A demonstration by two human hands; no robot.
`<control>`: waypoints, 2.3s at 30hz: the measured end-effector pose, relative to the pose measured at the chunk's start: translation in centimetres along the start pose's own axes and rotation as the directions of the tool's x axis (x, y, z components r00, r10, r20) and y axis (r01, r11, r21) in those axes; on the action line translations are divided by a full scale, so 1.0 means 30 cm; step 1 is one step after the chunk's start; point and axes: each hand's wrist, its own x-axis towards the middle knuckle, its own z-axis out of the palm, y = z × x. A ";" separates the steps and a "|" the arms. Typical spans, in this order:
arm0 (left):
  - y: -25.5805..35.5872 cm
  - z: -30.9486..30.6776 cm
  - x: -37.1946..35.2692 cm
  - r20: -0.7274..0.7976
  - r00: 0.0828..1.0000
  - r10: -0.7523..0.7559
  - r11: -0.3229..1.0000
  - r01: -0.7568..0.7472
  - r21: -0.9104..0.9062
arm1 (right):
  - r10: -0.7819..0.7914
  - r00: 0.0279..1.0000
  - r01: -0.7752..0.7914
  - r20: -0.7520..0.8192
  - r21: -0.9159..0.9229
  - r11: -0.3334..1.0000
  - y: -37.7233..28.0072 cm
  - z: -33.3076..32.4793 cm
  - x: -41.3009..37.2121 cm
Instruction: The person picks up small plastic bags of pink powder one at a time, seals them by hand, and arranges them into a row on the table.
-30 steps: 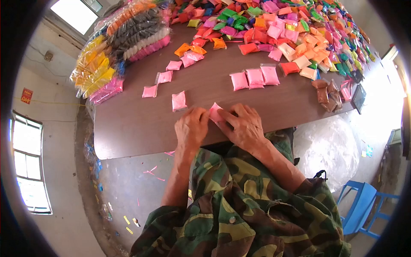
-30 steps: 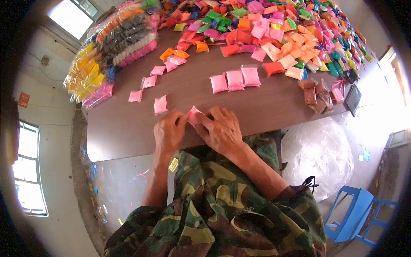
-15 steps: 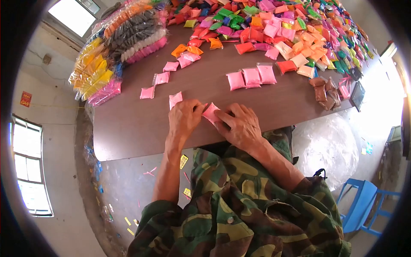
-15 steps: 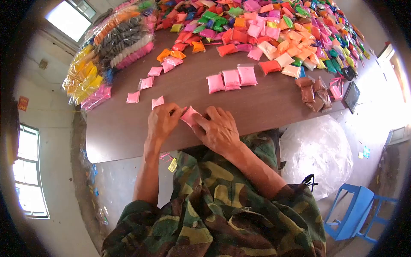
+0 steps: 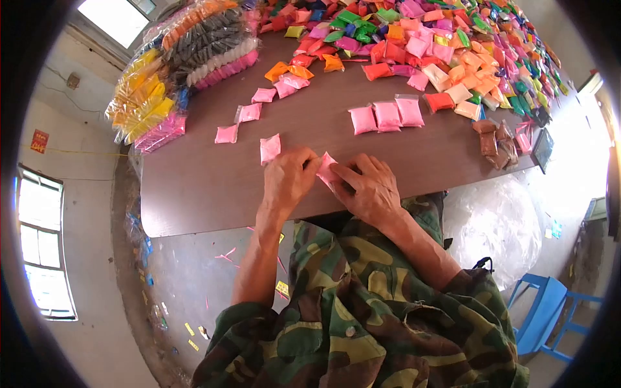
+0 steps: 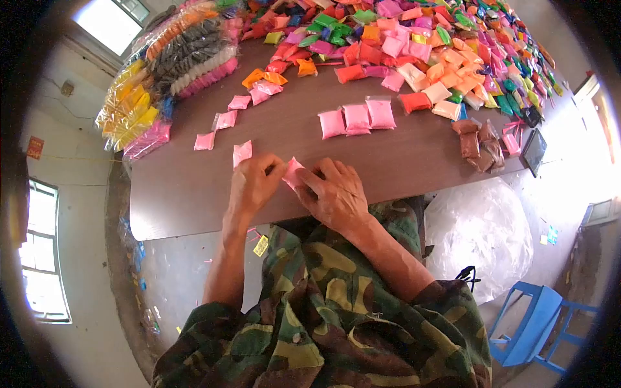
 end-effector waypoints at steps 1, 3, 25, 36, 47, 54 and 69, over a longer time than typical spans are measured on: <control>-0.005 0.005 -0.007 -0.012 0.999 0.033 0.999 -0.033 -0.009 | 0.001 1.000 -0.001 -0.001 -0.003 1.000 -0.002 -0.001 0.003; -0.029 0.000 -0.009 -0.006 1.000 -0.029 0.999 0.029 0.020 | 0.007 1.000 -0.007 -0.003 -0.014 1.000 -0.002 -0.007 0.002; -0.052 0.098 -0.126 -0.325 0.941 0.093 0.992 -0.059 0.113 | 0.023 0.998 -0.022 -0.055 0.024 0.999 -0.007 -0.002 0.008; -0.038 0.089 -0.115 -0.280 0.958 0.057 0.997 -0.040 0.066 | 0.003 0.996 0.000 -0.093 0.036 0.999 0.006 0.004 0.000; -0.098 0.069 -0.176 -0.330 0.942 -0.055 0.993 0.018 -0.114 | 0.010 0.992 -0.009 -0.123 0.006 1.000 0.036 -0.022 -0.008; -0.125 0.096 -0.182 -0.392 0.919 -0.048 0.993 0.002 -0.119 | -0.105 0.994 0.104 -0.034 -0.040 0.994 -0.043 -0.040 0.007; -0.116 0.101 -0.183 -0.403 0.914 -0.047 0.994 0.002 -0.110 | -0.156 0.986 0.157 0.050 -0.018 0.987 -0.028 -0.028 0.030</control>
